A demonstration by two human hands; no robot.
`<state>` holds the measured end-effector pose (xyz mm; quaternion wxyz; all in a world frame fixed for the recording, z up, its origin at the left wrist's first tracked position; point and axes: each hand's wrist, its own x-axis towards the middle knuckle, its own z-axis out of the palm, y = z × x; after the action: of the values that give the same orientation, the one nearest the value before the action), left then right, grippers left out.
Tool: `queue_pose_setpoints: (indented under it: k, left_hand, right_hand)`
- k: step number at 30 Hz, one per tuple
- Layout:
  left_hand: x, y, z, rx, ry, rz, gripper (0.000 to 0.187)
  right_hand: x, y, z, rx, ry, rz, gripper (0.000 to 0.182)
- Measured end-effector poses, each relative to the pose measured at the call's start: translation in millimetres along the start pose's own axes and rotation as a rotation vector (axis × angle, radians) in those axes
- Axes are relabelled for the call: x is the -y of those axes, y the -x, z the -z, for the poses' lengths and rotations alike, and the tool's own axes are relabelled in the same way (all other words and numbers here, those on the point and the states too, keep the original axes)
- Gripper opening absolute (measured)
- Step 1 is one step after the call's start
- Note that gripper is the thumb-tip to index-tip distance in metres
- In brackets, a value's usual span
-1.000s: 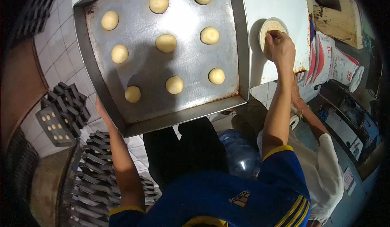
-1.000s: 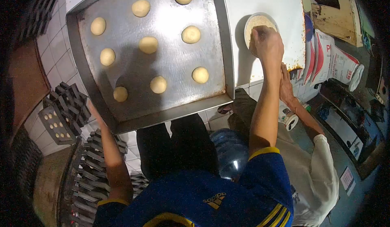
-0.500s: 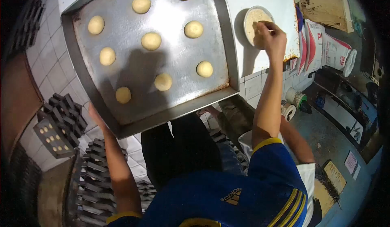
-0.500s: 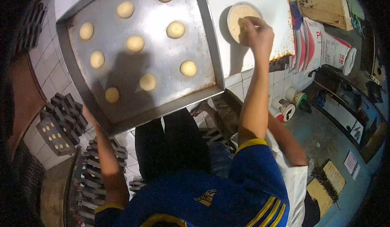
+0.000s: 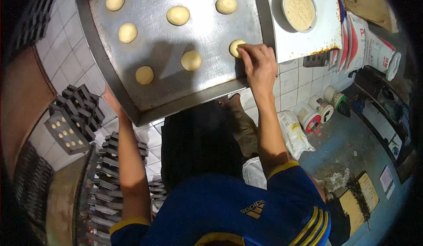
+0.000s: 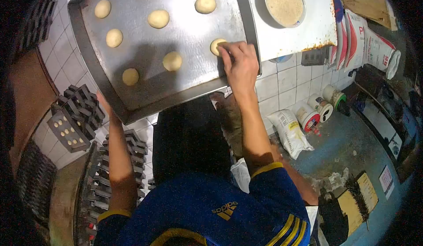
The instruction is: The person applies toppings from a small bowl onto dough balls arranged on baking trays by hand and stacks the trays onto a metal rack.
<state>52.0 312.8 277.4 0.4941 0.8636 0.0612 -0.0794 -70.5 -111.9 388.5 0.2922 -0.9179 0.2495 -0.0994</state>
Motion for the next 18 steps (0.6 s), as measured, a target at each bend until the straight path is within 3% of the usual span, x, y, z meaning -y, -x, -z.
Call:
queue_pose_setpoints:
  k: [2, 5, 8, 10, 12, 14, 15, 18]
  left_hand:
    - [11.2, -1.9, 1.7, -0.009, 0.164, 0.044, 0.031]
    - [13.1, -1.1, 8.1, 0.021, -0.152, 0.021, 0.037]
    - [-4.9, 0.1, 6.7, 0.039, -0.155, -0.010, 0.045]
    - [-12.8, 3.7, 3.4, 0.077, 0.116, -0.058, 0.048]
    - [1.2, 4.0, 3.7, 0.084, 0.246, -0.038, 0.052]
    - [13.5, 2.6, 5.2, 0.085, 0.293, 0.000, 0.054]
    - [15.7, 3.0, 4.5, 0.082, 0.321, 0.015, 0.054]
    - [22.5, 2.6, 6.6, 0.082, 0.290, -0.031, 0.054]
  right_hand:
    - [-0.7, 0.9, -2.9, -0.003, 0.225, 0.126, 0.023]
    - [14.7, 11.2, 7.0, 0.055, 0.335, 0.150, 0.028]
    - [25.1, 20.3, 23.1, 0.210, 0.362, 0.117, 0.038]
    - [14.0, 13.0, 35.5, 0.288, 0.243, 0.113, 0.045]
    - [-7.6, -15.2, 50.1, 0.108, 0.058, -0.021, 0.043]
    - [-26.9, -60.2, 73.7, -0.111, 0.189, 0.016, 0.037]
    - [-43.0, -81.2, 81.2, -0.161, 0.245, -0.079, 0.037]
    - [-84.0, -138.2, 94.2, -0.115, 0.421, -0.164, 0.038]
